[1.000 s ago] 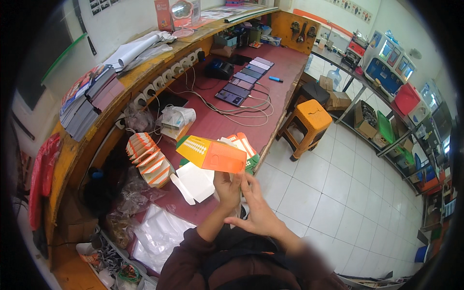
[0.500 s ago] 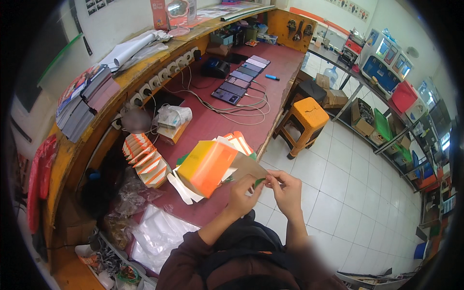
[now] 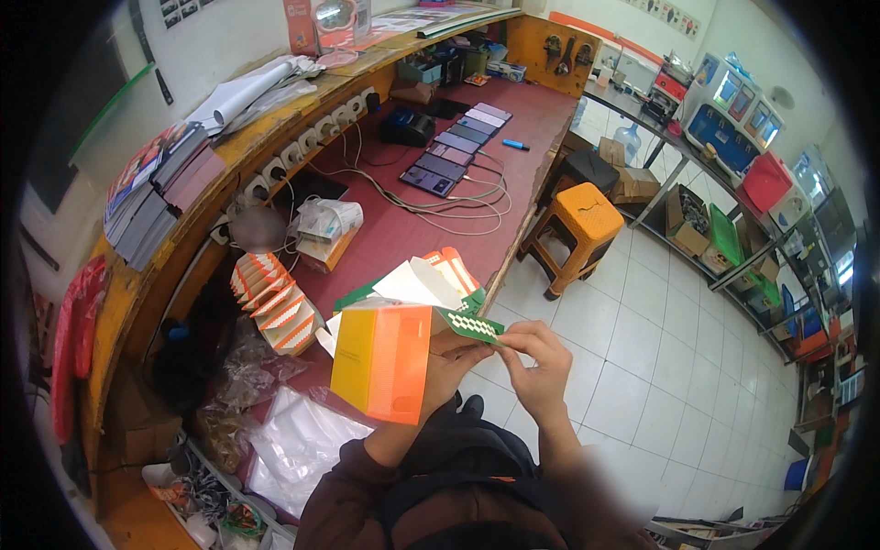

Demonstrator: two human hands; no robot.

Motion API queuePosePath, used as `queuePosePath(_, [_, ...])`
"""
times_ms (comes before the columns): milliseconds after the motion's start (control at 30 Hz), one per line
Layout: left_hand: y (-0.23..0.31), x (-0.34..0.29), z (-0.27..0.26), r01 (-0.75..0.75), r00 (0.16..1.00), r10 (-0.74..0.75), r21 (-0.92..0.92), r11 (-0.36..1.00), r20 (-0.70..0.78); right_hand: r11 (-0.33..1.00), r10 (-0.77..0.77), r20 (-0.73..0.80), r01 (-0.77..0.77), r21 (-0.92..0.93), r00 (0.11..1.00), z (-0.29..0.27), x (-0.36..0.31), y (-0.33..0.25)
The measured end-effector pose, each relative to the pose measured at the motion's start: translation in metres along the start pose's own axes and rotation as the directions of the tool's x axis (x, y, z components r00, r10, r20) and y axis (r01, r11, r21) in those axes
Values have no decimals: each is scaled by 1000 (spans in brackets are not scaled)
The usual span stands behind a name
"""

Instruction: The person assembles small rectangular boxes by folding flat pieces and tucking flaps into place. They repeatedly pick up a flat piece, fold it into a box shape, and place the finished box on a growing stack on the counter.

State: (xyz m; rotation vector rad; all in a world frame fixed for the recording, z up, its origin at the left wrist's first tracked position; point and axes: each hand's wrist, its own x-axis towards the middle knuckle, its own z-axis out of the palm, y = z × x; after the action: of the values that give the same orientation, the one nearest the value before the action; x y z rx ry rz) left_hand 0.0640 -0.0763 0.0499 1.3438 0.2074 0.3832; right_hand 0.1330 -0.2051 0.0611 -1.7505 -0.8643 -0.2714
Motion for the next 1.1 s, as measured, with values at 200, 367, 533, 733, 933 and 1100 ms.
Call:
queuePosePath(200, [-25, 6, -3, -66, 997, 76, -539, 839, -4, 936, -122, 196, 178, -302, 973, 10, -3, -11])
queuePosePath(367, [-30, 14, -26, 191, 972, -211, -860, 474, 100, 892, -203, 178, 256, -372, 963, 4, 0, 4])
queuePosePath(533, [-19, 17, -32, 339, 939, -97, -932, 127, 329, 948, -252, -142, 215, -233, 957, -7, 4, 27])
queuePosePath(733, [-25, 6, 17, -130, 991, 118, -346, 929, -56, 971, -196, -168, 167, -169, 966, 14, -4, 22])
queuePosePath(933, [-31, 11, 4, -449, 817, 473, 149, 881, -330, 986, 29, -137, -5, 167, 990, 12, -7, 19])
queuePosePath(1100, [-32, 6, 7, -452, 842, 457, 88, 888, -285, 994, 37, -266, -8, 109, 963, 27, -12, 18])
